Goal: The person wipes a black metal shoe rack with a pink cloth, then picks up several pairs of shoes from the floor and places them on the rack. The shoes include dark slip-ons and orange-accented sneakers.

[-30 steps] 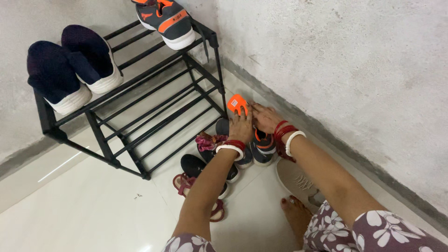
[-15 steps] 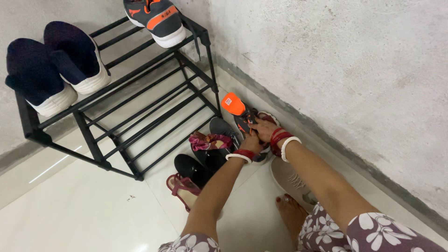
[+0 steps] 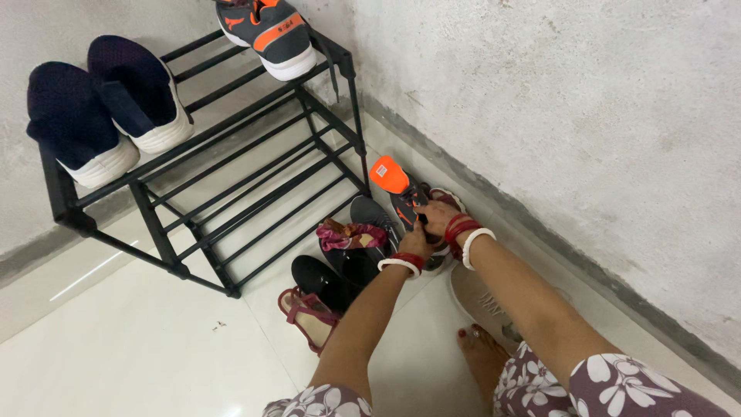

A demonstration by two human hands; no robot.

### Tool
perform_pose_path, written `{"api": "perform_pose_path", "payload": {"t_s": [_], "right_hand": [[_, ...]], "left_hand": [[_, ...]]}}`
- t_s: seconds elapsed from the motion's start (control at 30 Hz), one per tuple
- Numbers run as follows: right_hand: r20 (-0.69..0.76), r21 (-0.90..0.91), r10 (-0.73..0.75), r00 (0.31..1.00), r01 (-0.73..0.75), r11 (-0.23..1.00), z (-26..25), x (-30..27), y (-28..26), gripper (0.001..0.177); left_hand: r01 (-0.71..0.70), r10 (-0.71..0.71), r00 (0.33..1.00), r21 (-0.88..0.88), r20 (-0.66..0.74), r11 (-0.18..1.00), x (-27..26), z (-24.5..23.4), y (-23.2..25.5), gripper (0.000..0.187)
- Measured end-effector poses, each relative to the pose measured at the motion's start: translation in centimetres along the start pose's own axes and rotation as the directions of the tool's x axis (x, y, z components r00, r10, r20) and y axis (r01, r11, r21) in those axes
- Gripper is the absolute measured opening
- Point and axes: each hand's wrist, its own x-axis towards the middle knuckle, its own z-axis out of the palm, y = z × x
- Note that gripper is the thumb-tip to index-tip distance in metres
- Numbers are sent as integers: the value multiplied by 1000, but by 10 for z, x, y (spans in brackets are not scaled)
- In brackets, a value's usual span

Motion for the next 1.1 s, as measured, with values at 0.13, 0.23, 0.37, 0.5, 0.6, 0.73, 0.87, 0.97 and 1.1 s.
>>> {"api": "perform_pose_path", "payload": {"t_s": [0.13, 0.23, 0.37, 0.5, 0.6, 0.73, 0.87, 0.97, 1.1], "right_hand": [[24, 50, -45, 999, 43, 998, -1, -1, 3, 56], [172, 140, 38, 984, -63, 988, -14, 0, 2, 68], [217, 205, 13, 976, -59, 977, -37, -12, 2, 71], [252, 181, 33, 967, -81, 980, -51, -13, 6, 73], [210, 326, -54, 976, -18, 945, -57, -7, 14, 75], [256, 571, -128, 958, -43, 820, -83, 0, 13, 80], [297, 458, -52, 953, -94, 884, -117, -5, -11, 90], [243, 232, -46, 969, -12, 973, -142, -6, -23, 93], [150, 259, -208, 966, 165, 952, -167, -5, -40, 105]], "left_hand": [[-40, 39, 999, -51, -30, 998, 2, 2, -3, 84], [-105, 104, 994, -74, -19, 992, 11, 4, -10, 72], [-205, 204, 979, -50, -29, 978, 18, 5, -21, 53], [-211, 211, 976, 9, -48, 977, 30, -3, -16, 51], [-253, 258, 964, 69, -70, 965, 49, -35, -7, 36], [-285, 283, 958, -42, -45, 958, 52, -95, 0, 39], [-205, 210, 977, -142, 23, 968, 31, -139, 23, 33], [-360, 358, 933, -136, -37, 923, 22, -161, 39, 34], [-515, 519, 843, 66, -145, 855, 4, -188, 55, 40]]}}
